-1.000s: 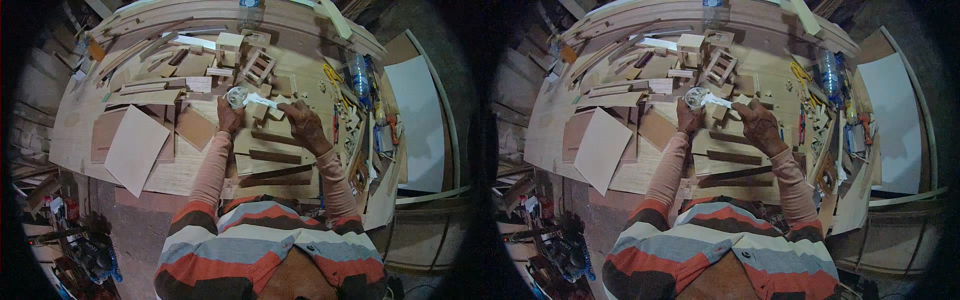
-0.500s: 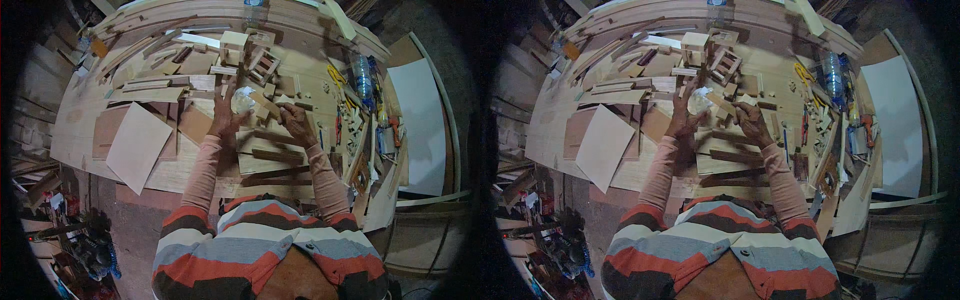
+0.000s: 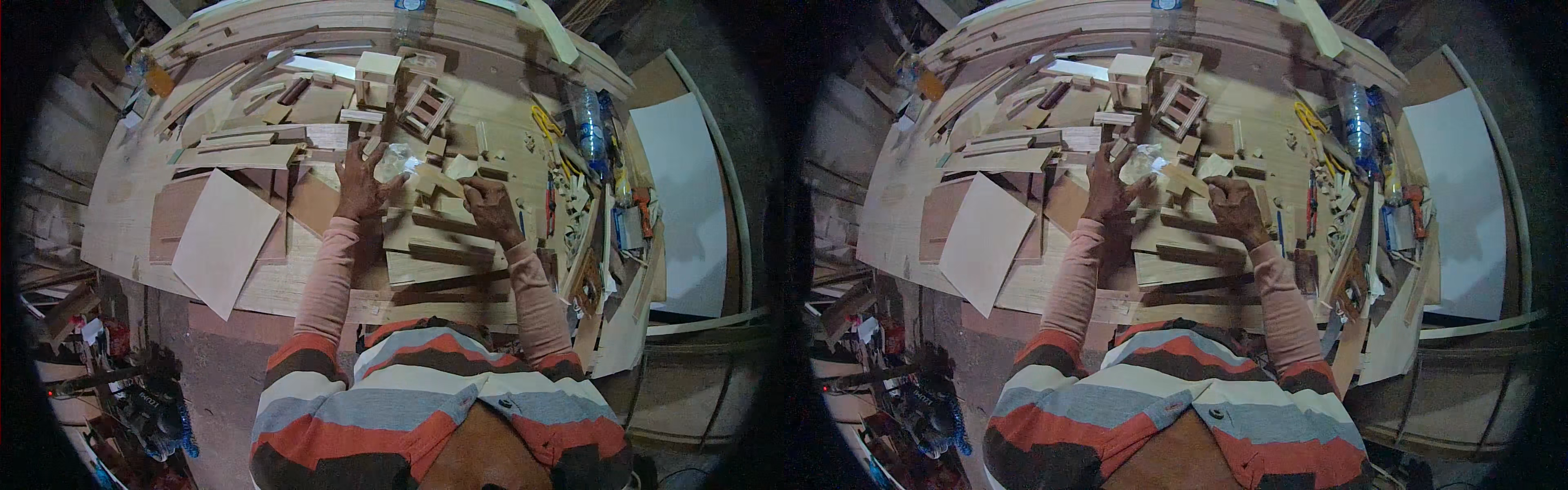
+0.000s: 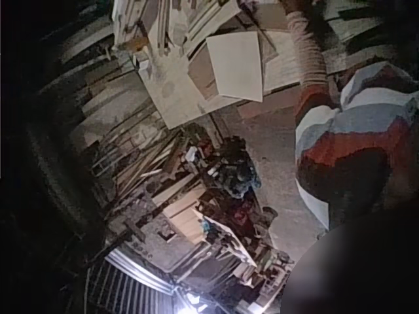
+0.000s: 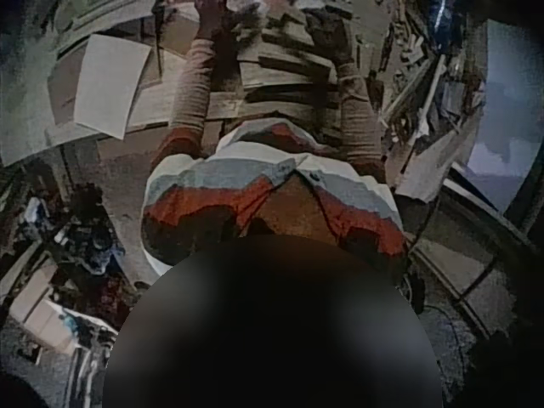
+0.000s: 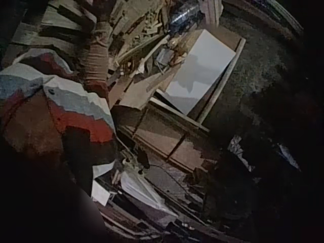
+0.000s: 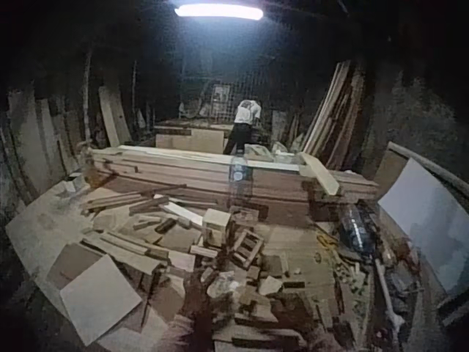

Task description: Apply glue to wood pieces and assemble them according to a design.

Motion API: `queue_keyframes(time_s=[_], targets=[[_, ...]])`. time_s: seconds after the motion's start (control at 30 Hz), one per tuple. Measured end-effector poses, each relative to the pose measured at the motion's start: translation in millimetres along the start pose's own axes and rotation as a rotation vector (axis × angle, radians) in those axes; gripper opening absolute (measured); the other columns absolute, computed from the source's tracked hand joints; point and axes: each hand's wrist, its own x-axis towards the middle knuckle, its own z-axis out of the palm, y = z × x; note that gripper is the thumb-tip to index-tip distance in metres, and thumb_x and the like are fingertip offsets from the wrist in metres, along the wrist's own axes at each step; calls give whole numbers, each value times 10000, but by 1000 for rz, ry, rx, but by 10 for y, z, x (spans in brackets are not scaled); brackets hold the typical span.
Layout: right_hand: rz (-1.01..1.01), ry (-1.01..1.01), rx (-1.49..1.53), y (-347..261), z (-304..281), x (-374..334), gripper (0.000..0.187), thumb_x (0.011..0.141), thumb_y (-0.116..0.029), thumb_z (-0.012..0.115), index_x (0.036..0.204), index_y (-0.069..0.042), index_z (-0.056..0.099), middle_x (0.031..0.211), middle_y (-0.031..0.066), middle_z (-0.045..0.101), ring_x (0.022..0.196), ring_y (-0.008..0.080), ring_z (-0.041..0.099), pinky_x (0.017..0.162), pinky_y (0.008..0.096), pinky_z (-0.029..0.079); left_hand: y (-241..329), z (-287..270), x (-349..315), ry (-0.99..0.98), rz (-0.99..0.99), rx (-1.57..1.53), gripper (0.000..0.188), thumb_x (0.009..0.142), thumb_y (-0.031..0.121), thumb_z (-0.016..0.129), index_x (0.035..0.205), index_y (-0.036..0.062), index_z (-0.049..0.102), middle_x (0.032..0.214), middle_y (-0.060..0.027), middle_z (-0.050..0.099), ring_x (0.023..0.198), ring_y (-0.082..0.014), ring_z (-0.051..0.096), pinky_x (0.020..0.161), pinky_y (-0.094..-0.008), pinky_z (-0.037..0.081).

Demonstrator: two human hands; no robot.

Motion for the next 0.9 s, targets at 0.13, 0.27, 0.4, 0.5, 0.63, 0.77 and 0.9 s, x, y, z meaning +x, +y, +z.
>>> queue_keyframes(time_s=[0.13,0.27,0.4,0.5,0.63,0.77,0.9], targets=[[17,2,-43,-125,-183,-47,298,934,-162,548,1069,41,719,766,147,658,664,215,628,649,358,501,39,-26,-12,-39,-51,27,791,755,582,796,1369,117,612,1410,-187,445,1341,-374,431,1049,-679,307],[42,18,60,-251,-354,-110,287,923,-155,541,1034,46,713,775,164,671,658,228,629,662,373,513,-9,-18,-17,-79,-64,53,843,750,611,790,1418,143,573,1435,-212,424,1360,-397,404,1088,-673,279],[120,25,189,-300,-367,-138,289,950,-144,517,1047,53,706,712,80,611,634,141,555,622,323,474,-68,23,-41,-65,-51,39,867,747,620,790,1452,180,541,1456,-243,399,1372,-424,381,1101,-666,276],[164,11,256,-296,-313,-113,292,977,-137,515,1091,62,695,701,32,581,623,92,512,588,280,434,-78,27,-54,-66,-63,46,871,749,607,796,1465,189,528,1461,-239,396,1375,-424,375,1093,-660,289],[210,-23,340,-296,-256,-42,280,1004,-127,538,1154,59,684,715,-10,575,595,50,471,533,225,381,-56,-4,-37,-67,-65,28,861,753,589,803,1464,188,529,1464,-214,402,1368,-416,382,1080,-649,310],[260,-4,443,-305,-235,8,271,996,-143,565,1154,37,692,712,-19,579,577,43,470,511,213,369,-31,-29,-34,-42,-45,-15,847,745,588,812,1442,182,555,1455,-198,417,1353,-408,397,1076,-635,318],[324,17,538,-285,-224,20,267,984,-165,599,1151,18,698,708,-32,570,569,34,468,492,200,353,-31,-18,-44,-25,-50,-41,839,737,586,821,1425,174,574,1452,-193,425,1356,-396,396,1071,-620,322]])
